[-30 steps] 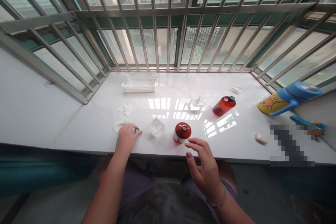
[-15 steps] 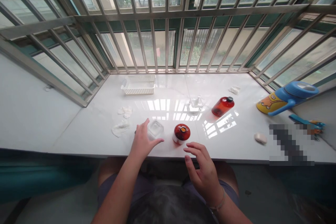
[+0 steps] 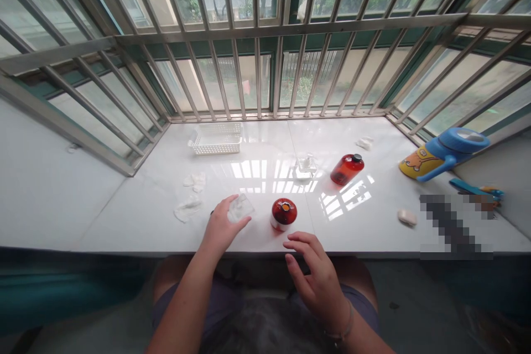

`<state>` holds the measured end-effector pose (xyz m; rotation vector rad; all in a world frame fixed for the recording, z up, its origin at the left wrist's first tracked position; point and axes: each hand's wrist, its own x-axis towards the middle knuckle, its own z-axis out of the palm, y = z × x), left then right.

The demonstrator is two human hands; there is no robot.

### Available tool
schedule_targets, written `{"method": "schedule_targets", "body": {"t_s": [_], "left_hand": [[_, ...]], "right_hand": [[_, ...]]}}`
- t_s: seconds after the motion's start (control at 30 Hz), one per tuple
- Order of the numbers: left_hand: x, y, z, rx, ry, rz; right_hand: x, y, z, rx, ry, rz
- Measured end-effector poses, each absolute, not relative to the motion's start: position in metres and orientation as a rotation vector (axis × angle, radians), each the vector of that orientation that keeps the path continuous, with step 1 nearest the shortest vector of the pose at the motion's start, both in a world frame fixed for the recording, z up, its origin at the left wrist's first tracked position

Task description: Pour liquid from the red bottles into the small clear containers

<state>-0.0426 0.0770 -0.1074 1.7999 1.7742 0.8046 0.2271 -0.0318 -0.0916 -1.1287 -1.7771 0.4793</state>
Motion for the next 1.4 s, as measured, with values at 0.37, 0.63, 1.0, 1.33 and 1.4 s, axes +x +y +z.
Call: {"method": "schedule_targets", "body": {"t_s": [0.37, 0.63, 1.0, 1.33, 1.4], "left_hand": [[-0.057, 0.044, -0.025, 2.091, 1.360, 0.600], [-0.033, 0.032, 0.008, 2.096, 1.084, 0.536], [-0.011, 0.036, 0.008, 2.069, 0.885, 0.514], [-0.009, 0.072, -0.028, 1.849, 0.781, 0.746], [0.000, 0.087, -0.042, 1.858, 0.867, 0.710]], "right_hand": [[0.224, -0.014, -0.071, -1.058, -1.910, 0.528], [0.211, -0.008, -0.072, -1.022, -1.860, 0.786], [0.215, -0.021, -0.073, -1.045, -1.571, 1.097], [0.241, -0.035, -0.083, -1.154, -1.278, 1.028], [0.249, -0.037, -0.085, -1.212, -1.199, 1.002]]}}
